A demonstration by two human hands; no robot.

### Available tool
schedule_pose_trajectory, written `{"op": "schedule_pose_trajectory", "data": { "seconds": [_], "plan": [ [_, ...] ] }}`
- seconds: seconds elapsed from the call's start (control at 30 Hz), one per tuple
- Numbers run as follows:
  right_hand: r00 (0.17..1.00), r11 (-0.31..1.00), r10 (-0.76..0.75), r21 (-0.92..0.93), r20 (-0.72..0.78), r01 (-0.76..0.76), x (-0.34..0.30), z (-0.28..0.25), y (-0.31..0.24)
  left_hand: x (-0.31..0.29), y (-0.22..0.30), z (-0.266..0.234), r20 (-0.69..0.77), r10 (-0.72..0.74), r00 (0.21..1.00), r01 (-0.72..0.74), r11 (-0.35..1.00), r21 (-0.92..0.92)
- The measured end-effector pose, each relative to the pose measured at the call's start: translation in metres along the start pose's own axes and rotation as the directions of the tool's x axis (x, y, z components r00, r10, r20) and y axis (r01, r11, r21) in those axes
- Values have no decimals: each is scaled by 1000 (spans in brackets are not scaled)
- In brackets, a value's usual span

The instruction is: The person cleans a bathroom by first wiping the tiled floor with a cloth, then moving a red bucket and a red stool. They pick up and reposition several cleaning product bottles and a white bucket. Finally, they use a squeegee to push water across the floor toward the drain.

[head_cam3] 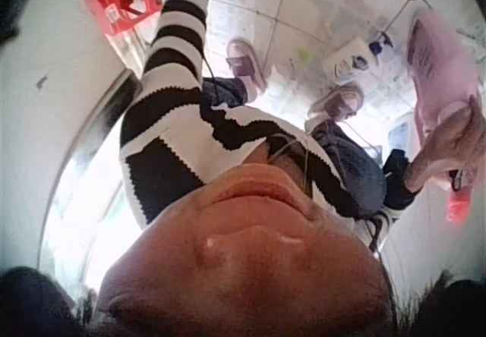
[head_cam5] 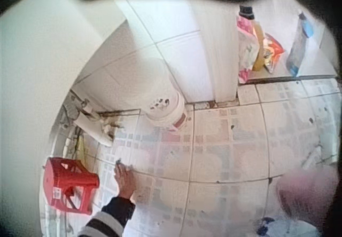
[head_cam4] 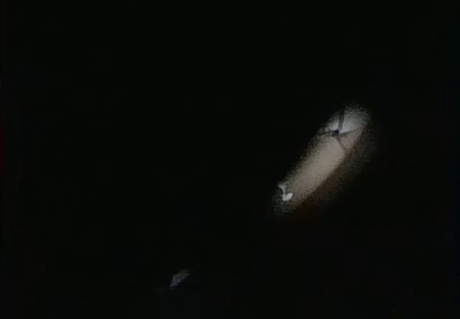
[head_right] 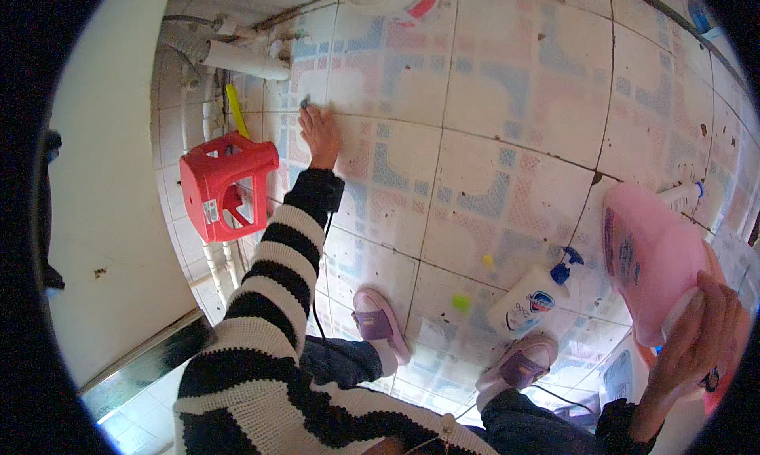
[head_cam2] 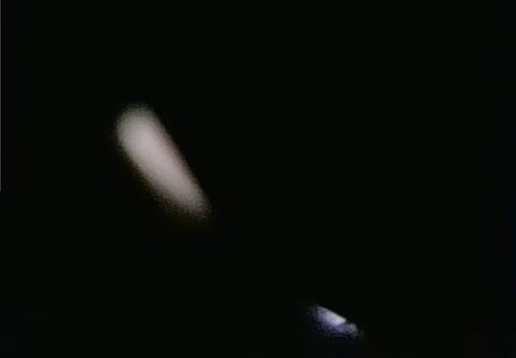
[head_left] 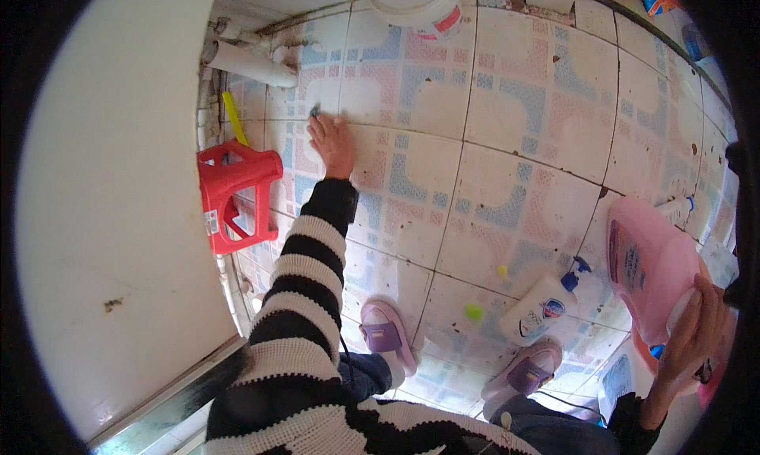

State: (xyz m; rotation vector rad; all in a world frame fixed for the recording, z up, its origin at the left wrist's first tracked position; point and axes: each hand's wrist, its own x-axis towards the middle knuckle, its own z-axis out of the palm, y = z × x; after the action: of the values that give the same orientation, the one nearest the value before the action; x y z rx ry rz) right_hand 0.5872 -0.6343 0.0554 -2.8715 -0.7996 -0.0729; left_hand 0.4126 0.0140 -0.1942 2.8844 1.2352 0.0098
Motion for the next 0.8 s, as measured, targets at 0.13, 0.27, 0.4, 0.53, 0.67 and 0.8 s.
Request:
{"op": "schedule_pose_trajectory", "data": {
  "seconds": [0.13, 0.27, 0.4, 0.53, 0.67, 0.8],
  "plan": [
    [999, 993, 43, -108, 21, -41, -11, -3, 6, -87, 84, 2, 24, -94, 995, 97, 950, -296],
    [999, 997, 25, -69, 28, -24, -8, -4, 7, -151, -36, 21, 62, -479, 876, 419, 818, 393],
    [979, 975, 203, 96, -28, -199, -14, 12, -1, -133, -44, 19, -124, -311, 942, 321, 944, 76],
    [980, 958, 180, 211, 83, -194, -13, 9, 10, -121, 128, -2, -29, -23, 999, 16, 977, -215],
    [998, 993, -1, 115, 63, -6, -12, 12, 23, -219, 190, -33, 211, 369, 905, -329, 923, -201],
    [983, 971, -185, -150, 8, 184, -29, 7, 39, -265, 158, -38, 514, 105, 851, -107, 994, -27]
  ]
}}
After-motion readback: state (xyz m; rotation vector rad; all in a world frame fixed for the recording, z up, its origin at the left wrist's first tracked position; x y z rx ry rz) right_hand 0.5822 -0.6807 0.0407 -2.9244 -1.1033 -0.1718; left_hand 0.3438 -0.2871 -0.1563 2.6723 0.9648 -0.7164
